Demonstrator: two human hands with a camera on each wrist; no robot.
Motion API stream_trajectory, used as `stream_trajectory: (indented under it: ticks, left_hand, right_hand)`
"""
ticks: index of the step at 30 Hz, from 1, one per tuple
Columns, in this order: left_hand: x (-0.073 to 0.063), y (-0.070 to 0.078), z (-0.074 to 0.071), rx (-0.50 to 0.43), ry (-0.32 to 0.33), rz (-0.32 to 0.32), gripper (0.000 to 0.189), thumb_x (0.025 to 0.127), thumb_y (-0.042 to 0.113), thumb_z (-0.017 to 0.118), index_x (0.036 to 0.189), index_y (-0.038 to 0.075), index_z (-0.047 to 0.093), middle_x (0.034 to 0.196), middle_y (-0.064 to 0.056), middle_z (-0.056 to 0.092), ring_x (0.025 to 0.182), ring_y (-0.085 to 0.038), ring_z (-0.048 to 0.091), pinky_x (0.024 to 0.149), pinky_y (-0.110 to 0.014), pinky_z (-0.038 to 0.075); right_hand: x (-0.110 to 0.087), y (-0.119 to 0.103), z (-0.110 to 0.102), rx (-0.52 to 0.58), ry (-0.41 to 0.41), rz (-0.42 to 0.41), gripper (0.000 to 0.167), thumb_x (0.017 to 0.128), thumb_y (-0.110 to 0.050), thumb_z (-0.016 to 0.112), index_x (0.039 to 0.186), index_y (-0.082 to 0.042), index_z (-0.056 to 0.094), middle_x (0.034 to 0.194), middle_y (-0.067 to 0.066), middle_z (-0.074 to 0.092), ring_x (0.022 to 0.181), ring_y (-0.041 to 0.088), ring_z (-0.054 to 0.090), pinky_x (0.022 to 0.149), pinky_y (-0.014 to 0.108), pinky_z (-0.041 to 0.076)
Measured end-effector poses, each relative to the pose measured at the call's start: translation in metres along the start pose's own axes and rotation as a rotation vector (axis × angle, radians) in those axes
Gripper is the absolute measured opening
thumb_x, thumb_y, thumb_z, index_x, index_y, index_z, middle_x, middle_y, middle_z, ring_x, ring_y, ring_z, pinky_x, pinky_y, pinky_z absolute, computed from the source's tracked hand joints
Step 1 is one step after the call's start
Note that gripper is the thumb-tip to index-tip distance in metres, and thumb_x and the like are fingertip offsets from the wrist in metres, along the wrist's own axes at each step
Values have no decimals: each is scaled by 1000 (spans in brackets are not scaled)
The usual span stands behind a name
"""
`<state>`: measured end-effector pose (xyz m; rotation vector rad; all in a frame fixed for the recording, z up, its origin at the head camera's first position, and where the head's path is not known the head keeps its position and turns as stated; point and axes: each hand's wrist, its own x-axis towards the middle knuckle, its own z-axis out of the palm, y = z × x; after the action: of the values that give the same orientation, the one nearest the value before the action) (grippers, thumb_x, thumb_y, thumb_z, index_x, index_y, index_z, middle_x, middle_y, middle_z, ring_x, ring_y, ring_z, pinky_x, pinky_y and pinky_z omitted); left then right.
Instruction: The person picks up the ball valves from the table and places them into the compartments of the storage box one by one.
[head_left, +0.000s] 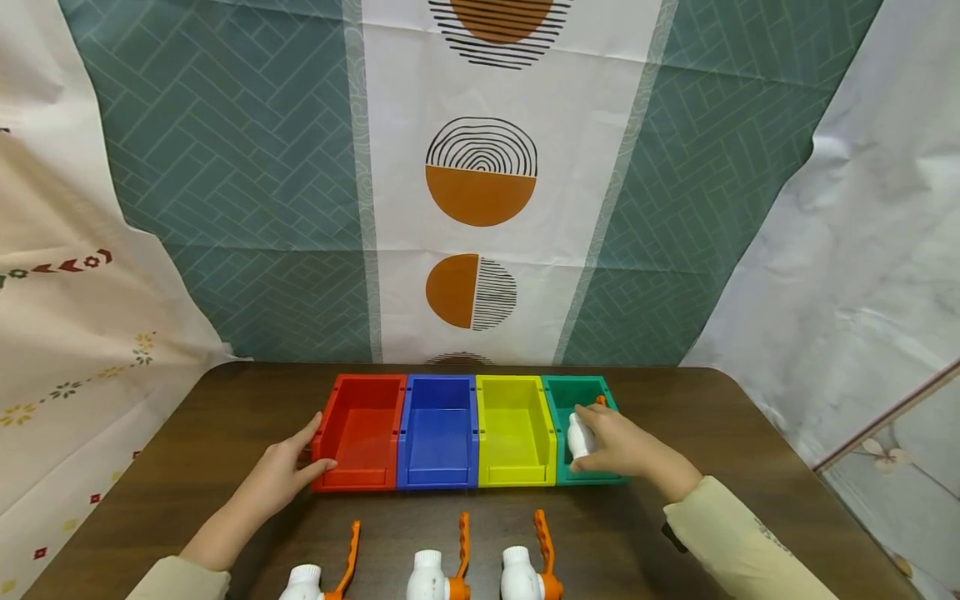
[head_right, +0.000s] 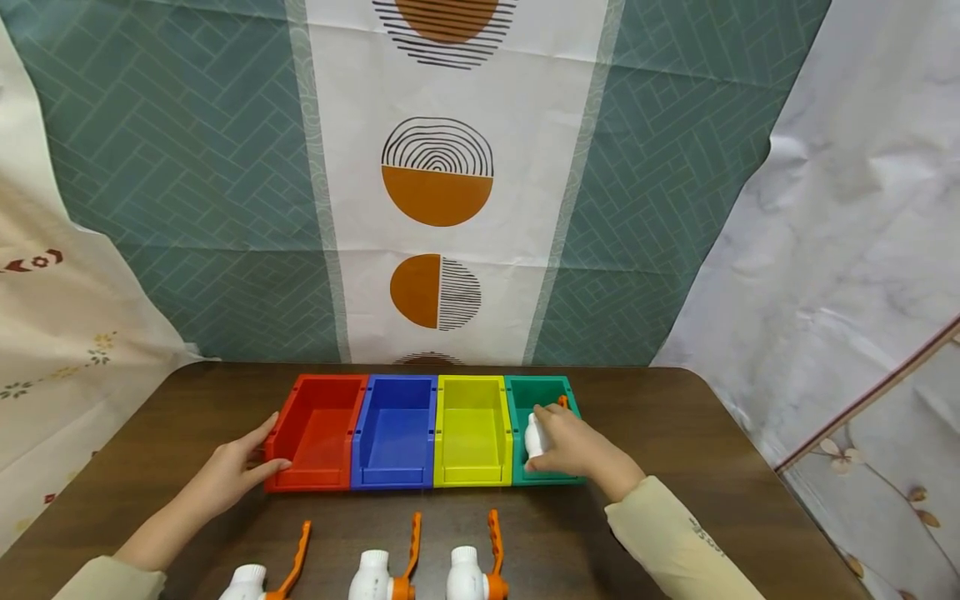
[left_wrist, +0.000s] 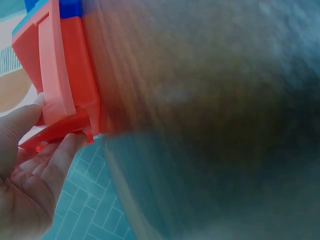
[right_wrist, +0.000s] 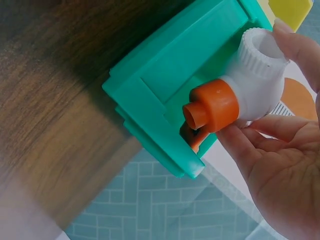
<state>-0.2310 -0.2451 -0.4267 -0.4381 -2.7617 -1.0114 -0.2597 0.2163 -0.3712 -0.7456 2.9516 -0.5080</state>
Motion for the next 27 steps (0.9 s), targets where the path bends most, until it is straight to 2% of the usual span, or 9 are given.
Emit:
stream_trajectory:
  ticks: [4,8,15,19,23,27]
  left_hand:
    - [0,0,0,4,3,5,76,79,11,74,136,-19,34,114,-32,61,90,-34,67,75,-43,56]
    - [-1,0,0,6,3,2,75,79,11,74,136,-19,34,115,-33,60,89,-33,67,75,-43,56]
    - [0,1,0,1,-12,-17,76,81,14,73,138,-17,33,115,-31,61,89,-31,67,74,-41,57]
    - [0,1,0,10,-11,-17,75,81,13,73,137,-17,34,113,-31,62,88,-30,67,74,-41,57]
    - [0,1,-1,16,-18,-20,75,81,13,73,137,-18,34,113,-32,61,88,-31,67,75,-42,57]
    - [1,2,-1,20,-23,-23,77,81,15,74,137,-19,33,115,-33,60,90,-32,67,76,-43,56]
  right_hand:
    - [0,0,-1,7,7,-10,84,71,-25,83,130,20,43,131,34,48,120,49,47,91,52,50]
    - [1,0,-1,6,3,-7,83,72,-25,83,130,20,44,132,34,48,119,47,48,92,51,49]
    - [3,1,-2,30,-7,18,85,73,-24,82,132,19,41,133,33,46,112,40,51,81,41,54]
    - [4,1,-2,36,-5,27,85,73,-25,82,132,18,41,132,33,47,106,34,53,80,39,54]
    - [6,3,0,33,1,31,85,73,-26,82,133,18,41,132,32,48,105,32,53,82,40,54]
    - [7,4,1,26,5,48,85,72,-26,83,133,17,42,133,31,48,113,38,52,88,46,53]
